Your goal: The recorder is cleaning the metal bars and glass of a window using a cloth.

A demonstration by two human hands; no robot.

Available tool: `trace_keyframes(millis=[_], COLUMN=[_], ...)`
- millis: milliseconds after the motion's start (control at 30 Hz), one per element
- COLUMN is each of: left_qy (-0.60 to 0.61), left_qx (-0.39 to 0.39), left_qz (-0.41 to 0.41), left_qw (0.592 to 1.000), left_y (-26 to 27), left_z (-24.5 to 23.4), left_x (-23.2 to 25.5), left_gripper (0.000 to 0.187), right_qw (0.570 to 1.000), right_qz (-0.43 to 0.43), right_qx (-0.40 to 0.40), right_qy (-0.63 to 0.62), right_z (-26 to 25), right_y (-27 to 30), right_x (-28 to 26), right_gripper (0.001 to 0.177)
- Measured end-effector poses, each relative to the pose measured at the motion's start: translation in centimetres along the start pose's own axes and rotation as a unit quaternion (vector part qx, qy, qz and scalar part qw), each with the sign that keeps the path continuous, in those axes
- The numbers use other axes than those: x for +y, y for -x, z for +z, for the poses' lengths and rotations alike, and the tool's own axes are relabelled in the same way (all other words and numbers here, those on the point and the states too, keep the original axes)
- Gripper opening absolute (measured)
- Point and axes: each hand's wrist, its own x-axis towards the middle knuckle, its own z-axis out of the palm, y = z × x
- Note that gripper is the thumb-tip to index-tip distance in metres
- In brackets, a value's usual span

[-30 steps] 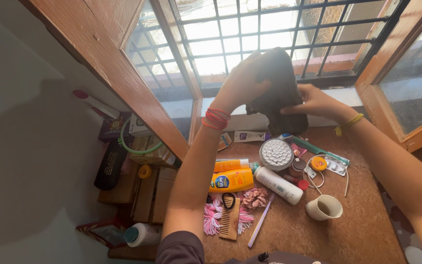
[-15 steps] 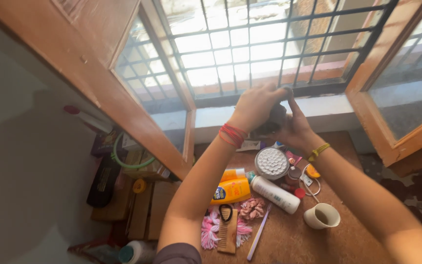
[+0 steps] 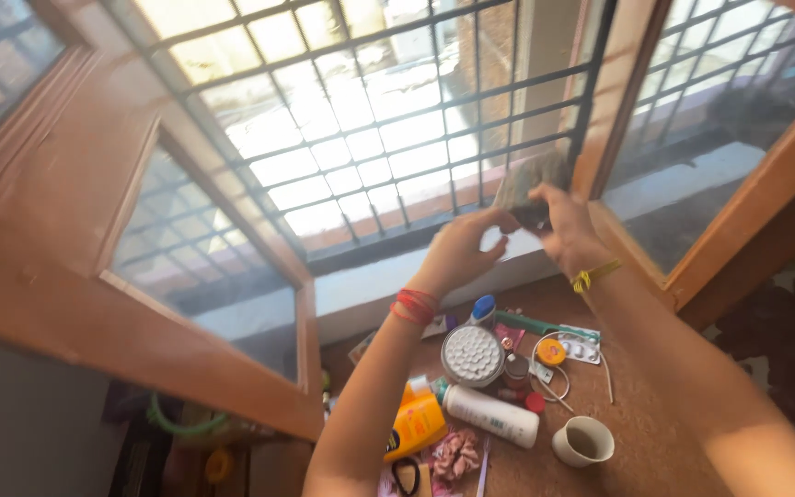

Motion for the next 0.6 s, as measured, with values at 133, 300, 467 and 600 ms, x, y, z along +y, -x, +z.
trace_keyframes(millis=[133,300,467,600], left_qy=[-0.030,0.037,0.056,0.040], left_qx=[0.052,0.099,0.077,0.073], left_qz=[0.002,-0.033,-0.021,-0.042], left_qw=[0.998,0.994,0.995,0.996], left_y=[-3.2,-6.1,-7.2,-7.2], left_z=[-1.7,-1.0,-0.4,-1.4], left_x=[-0.6,-1.4,-4.0,-5.6], left_gripper=[0.022,0.021,0.022,0.022], right_qw=[0.977,0.813,0.515,0.404], right_qz=[-0.206,-0.531,-0.710,-0.671], right_qx=[0.017,-0.023,0.179,0.186], right_qy=[0.046,0.238,0.447,0.593], right_z=[6.6,7.1,12.0,15.4], right_y=[3.5,-5.5,-13.3,-17.4], right_x=[-9.4,-14.7,-19.8,-20.3], right_gripper=[0.062,0.057,0.069,0.058])
